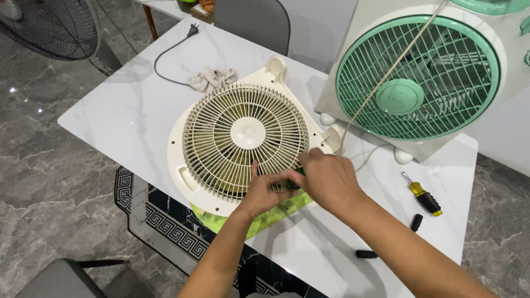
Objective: The person uses a screwdriver to remove screws from the front grille of a small electric fan, then wipes the fan housing with a cloth. The person then moves to a larger standing fan and begins unscrewing its front grille. The video ends before the task is completed.
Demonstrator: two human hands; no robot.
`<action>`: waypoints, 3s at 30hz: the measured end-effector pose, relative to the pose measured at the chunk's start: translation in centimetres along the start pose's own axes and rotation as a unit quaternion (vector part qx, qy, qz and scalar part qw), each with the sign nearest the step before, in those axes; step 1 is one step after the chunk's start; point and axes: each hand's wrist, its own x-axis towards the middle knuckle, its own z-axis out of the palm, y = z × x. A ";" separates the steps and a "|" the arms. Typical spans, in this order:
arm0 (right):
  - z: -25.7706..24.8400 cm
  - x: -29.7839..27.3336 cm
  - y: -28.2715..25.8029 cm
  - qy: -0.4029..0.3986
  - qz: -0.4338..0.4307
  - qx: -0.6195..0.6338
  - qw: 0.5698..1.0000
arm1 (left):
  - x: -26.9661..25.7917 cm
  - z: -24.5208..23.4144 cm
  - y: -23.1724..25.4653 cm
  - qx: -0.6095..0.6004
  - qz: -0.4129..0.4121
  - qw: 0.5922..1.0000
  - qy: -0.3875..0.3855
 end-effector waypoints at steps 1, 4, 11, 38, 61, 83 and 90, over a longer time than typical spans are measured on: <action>-0.1 -0.3 0.3 0.040 -0.080 0.041 0.995 | 0.0 -0.1 0.1 -0.001 0.008 1.000 0.003; 0.1 -1.0 0.5 0.085 -0.199 0.117 0.969 | -0.2 -0.2 0.4 -0.003 0.017 1.000 0.004; 0.8 0.3 -0.3 -0.050 0.014 -0.033 0.998 | 0.0 -0.1 0.5 0.020 -0.003 1.000 -0.006; 0.1 -0.2 -0.5 -0.016 -0.032 0.017 0.999 | -0.2 -0.4 1.0 -0.008 0.006 1.000 -0.007; 1.5 0.4 -0.4 -0.045 0.026 -0.037 0.998 | 0.2 0.2 -0.1 0.012 0.008 1.000 -0.006; -0.8 -1.1 -0.8 -0.098 -0.059 0.150 0.982 | -0.5 0.7 -0.8 0.070 0.078 0.994 0.013; 1.8 -1.7 0.0 -0.005 -0.071 0.222 0.972 | -0.1 1.0 -2.2 0.071 0.131 0.988 0.028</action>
